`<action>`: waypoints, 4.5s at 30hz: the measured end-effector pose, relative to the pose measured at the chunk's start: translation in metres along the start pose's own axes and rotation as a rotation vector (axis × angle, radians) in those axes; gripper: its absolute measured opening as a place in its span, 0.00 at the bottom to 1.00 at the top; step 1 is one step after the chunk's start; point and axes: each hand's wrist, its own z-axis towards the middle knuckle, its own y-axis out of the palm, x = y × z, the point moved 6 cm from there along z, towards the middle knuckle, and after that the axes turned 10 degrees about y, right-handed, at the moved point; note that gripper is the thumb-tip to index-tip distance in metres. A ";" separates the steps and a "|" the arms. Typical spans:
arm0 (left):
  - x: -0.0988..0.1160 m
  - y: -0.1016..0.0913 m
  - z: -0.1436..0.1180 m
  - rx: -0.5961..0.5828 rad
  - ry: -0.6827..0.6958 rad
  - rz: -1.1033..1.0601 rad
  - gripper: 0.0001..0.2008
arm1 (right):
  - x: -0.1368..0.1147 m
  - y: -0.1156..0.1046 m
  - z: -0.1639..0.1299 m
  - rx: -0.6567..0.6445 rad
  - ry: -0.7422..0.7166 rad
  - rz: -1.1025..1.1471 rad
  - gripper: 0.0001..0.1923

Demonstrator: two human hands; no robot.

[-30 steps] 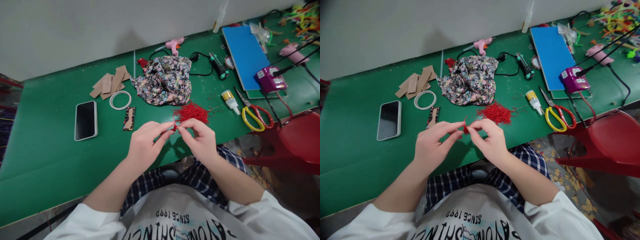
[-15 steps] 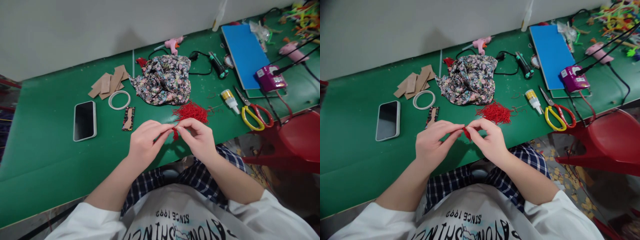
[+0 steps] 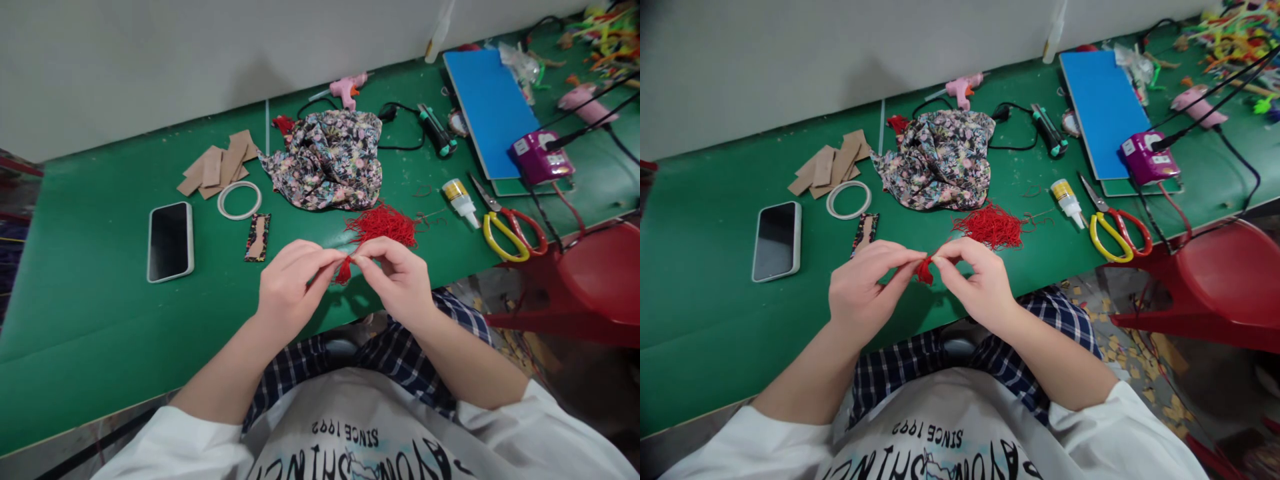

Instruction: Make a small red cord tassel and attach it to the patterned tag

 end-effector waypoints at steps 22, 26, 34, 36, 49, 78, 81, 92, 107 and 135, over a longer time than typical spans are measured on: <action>-0.004 -0.004 -0.005 0.016 -0.082 -0.084 0.12 | -0.022 0.000 -0.009 0.048 -0.370 -0.244 0.08; 0.007 -0.004 0.001 -0.059 0.134 0.099 0.12 | -0.016 -0.001 -0.009 0.039 -0.276 -0.169 0.08; 0.013 -0.004 -0.002 0.031 0.299 0.328 0.10 | 0.004 0.000 -0.004 0.036 0.108 0.149 0.03; 0.013 -0.003 -0.003 0.022 0.331 0.350 0.11 | 0.008 0.000 -0.001 0.040 0.173 0.198 0.01; 0.016 -0.001 0.002 0.000 0.435 0.479 0.09 | 0.019 0.004 0.003 0.013 0.365 0.310 0.03; -0.053 0.037 -0.019 0.226 -0.642 -0.660 0.19 | 0.033 0.013 0.011 0.116 0.206 0.104 0.02; -0.060 0.040 -0.022 0.172 -0.674 -0.682 0.17 | 0.036 0.016 0.010 0.101 0.180 0.044 0.01; -0.075 0.049 -0.029 0.118 -0.777 -0.883 0.18 | 0.016 0.014 0.006 0.011 -0.343 -0.500 0.11; -0.063 0.045 -0.022 -0.257 -0.440 -0.659 0.17 | 0.010 0.012 0.001 -0.137 -0.432 -0.658 0.11; -0.051 0.044 -0.021 -0.425 -0.316 -0.820 0.10 | 0.006 0.012 0.002 -0.205 -0.337 -0.572 0.06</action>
